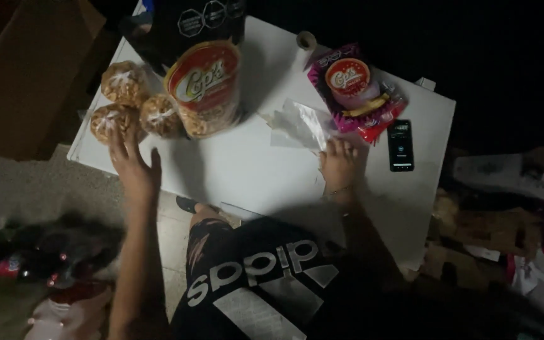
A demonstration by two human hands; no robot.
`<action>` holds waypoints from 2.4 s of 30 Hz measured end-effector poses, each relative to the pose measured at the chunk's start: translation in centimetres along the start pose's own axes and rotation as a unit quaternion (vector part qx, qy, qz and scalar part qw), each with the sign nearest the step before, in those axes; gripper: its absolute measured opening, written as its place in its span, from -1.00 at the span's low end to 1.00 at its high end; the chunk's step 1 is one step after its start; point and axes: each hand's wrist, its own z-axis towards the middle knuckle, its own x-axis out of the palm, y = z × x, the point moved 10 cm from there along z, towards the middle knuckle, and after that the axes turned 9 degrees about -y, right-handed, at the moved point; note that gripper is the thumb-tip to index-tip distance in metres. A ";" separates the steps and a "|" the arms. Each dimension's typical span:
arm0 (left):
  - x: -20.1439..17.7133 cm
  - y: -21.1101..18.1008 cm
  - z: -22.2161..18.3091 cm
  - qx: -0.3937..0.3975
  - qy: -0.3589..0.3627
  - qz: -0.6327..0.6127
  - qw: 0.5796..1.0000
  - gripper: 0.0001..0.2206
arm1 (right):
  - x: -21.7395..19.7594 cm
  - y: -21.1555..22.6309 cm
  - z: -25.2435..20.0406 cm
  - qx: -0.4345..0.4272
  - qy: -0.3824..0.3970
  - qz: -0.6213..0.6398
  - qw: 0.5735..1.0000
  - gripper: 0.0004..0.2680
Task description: The person pours snacks from a large branded bag into small clear plastic bags, then ties each filled bag and places it on the table. The process is repeated multiple times throughout the clip.
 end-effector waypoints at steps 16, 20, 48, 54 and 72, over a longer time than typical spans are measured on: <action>0.7 -11.7 -11.6 0.036 0.161 -0.152 0.975 -0.75 | -0.2 -0.8 -2.9 0.032 -0.072 -0.001 0.997 -0.92; 1.3 -13.8 -11.8 0.034 0.209 -0.163 0.964 -0.83 | -2.4 0.6 -1.8 0.121 -0.040 0.229 0.965 -0.88; -0.7 -6.7 -14.2 -0.467 0.178 -0.447 0.741 -0.90 | 0.0 -24.0 -9.9 0.399 -0.051 0.296 0.866 -0.51; -0.6 -4.6 -15.3 -0.434 0.308 -0.246 0.810 -0.82 | 0.3 -24.1 -9.0 0.313 -0.077 0.204 0.924 -0.38; -1.0 -5.1 -17.7 -0.567 0.207 -0.298 0.740 -0.87 | 6.2 -25.9 -3.8 0.306 0.112 0.124 0.937 -0.34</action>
